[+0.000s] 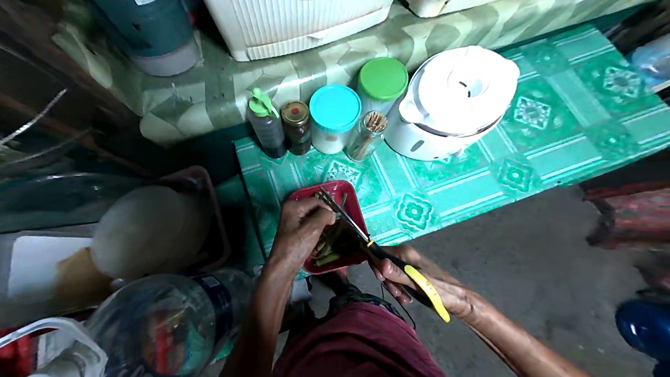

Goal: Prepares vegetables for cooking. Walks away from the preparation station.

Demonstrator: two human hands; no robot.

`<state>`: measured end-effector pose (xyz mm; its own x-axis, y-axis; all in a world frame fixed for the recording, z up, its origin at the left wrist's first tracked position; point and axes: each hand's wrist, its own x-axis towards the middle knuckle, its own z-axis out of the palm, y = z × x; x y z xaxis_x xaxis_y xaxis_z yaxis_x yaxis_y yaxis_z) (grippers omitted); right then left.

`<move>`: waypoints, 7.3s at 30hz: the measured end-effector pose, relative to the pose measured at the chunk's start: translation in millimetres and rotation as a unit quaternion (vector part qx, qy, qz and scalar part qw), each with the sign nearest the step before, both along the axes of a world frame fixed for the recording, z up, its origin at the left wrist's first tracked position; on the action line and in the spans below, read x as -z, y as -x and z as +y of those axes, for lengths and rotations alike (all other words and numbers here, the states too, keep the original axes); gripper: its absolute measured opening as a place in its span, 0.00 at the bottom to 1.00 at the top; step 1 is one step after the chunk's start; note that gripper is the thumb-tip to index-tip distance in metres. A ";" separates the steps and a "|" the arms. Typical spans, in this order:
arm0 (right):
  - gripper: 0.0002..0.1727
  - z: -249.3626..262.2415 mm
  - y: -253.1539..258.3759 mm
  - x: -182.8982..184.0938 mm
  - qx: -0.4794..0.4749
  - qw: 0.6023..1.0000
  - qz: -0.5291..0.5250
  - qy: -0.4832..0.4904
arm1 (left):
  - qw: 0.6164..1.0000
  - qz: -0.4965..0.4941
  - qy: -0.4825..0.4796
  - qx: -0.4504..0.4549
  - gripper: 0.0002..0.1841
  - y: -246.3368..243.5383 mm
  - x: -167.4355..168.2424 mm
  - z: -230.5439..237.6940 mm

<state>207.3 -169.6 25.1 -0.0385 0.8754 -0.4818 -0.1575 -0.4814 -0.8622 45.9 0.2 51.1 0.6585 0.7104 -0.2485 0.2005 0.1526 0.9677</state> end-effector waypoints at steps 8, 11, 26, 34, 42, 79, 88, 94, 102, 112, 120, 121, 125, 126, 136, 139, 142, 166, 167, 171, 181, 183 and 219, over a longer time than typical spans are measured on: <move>0.37 1.6 2.4 18.8 -0.018 0.987 0.155 -0.039 | 1.000 0.010 0.027 0.008 0.10 -2.5 4.7 4.4; 0.38 5.4 0.9 14.4 -0.035 0.987 0.151 -0.050 | 0.999 -0.007 0.044 -0.003 0.11 -2.1 3.5 4.8; 0.29 12.8 2.3 0.1 -0.005 1.000 0.026 0.015 | 0.993 0.058 -0.099 0.011 0.10 4.0 2.2 13.1; 0.27 19.1 23.9 -1.9 0.056 0.992 0.100 0.059 | 0.974 0.090 -0.207 0.000 0.09 -3.1 9.7 -5.0; 0.29 37.0 -6.8 16.5 0.152 0.979 0.002 0.133 | 0.985 0.074 -0.144 0.052 0.09 3.8 6.6 -23.3; 0.12 95.1 69.1 3.6 -0.084 0.994 0.014 0.064 | 0.960 0.035 0.095 -0.262 0.10 100.1 44.5 -95.3; 0.18 221.9 195.8 66.3 -0.116 0.960 0.099 0.234 | 0.926 0.021 0.139 -0.349 0.09 150.5 35.4 -122.9; 0.15 248.1 236.3 100.9 0.101 0.938 0.180 0.279 | 0.919 0.000 0.131 -0.371 0.07 166.8 37.9 -132.6; 0.16 219.9 209.4 54.4 -0.066 0.987 -0.148 0.008 | 0.900 -0.069 0.152 -0.402 0.08 145.0 31.2 -114.7; 0.15 84.1 116.2 6.9 -0.044 0.991 0.096 -0.076 | 0.889 -0.124 0.140 -0.419 0.09 72.3 8.2 -68.7; 0.08 50.0 89.0 18.2 0.157 0.976 -0.050 -0.144 | 0.909 -0.094 0.139 -0.382 0.07 18.2 4.3 -73.8; 0.06 48.3 86.7 19.1 0.182 0.970 -0.062 -0.146 | 0.914 -0.089 0.117 -0.378 0.07 15.3 4.9 -73.1; 0.02 47.0 77.8 14.8 0.208 0.960 -0.078 -0.171 | 0.927 -0.064 0.077 -0.362 0.04 13.9 10.5 -66.2; 0.01 48.1 75.8 11.0 0.196 0.964 -0.063 -0.166 | 0.925 -0.064 0.085 -0.365 0.05 13.6 10.7 -64.0; 0.02 57.2 59.5 9.0 0.055 0.986 -0.030 -0.157 | 0.920 -0.083 0.120 -0.364 0.10 16.8 14.2 -45.9; 0.06 64.9 52.6 10.9 0.050 0.980 -0.070 -0.177 | 0.919 -0.080 0.117 -0.368 0.10 14.0 16.3 -42.5; 0.07 73.7 42.6 13.3 0.108 0.976 -0.094 -0.163 | 0.908 -0.071 0.127 -0.392 0.08 13.8 10.6 -37.6; 0.42 98.2 3.7 96.2 -0.429 0.784 -0.445 -0.049 | 0.970 -0.101 0.002 -0.223 0.09 -11.7 3.1 5.5; 0.43 101.6 3.5 97.6 -0.442 0.777 -0.447 -0.042 | 0.970 -0.102 -0.010 -0.221 0.09 -12.6 7.5 6.6; 0.44 111.1 7.6 91.4 -0.469 0.753 -0.461 -0.013 | 0.987 0.037 -0.037 -0.152 0.14 -7.1 41.4 12.8; 0.43 115.8 7.3 108.0 -0.441 0.782 -0.439 0.025 | 0.939 0.300 -0.064 -0.157 0.16 16.4 82.0 -19.2; 0.45 118.1 8.1 106.3 -0.437 0.798 -0.413 0.034 | 0.925 0.347 -0.019 -0.156 0.18 22.0 85.7 -32.2; 0.22 117.6 12.9 103.1 -0.356 0.921 -0.145 0.060 | 0.924 0.310 0.122 -0.189 0.20 35.3 95.0 -41.9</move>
<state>194.3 -52.0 -78.1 -0.4360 0.6175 -0.6547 0.4644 -0.4688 -0.7514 10.6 -41.7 -43.9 0.0528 0.7333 -0.6779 0.5921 0.5236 0.6125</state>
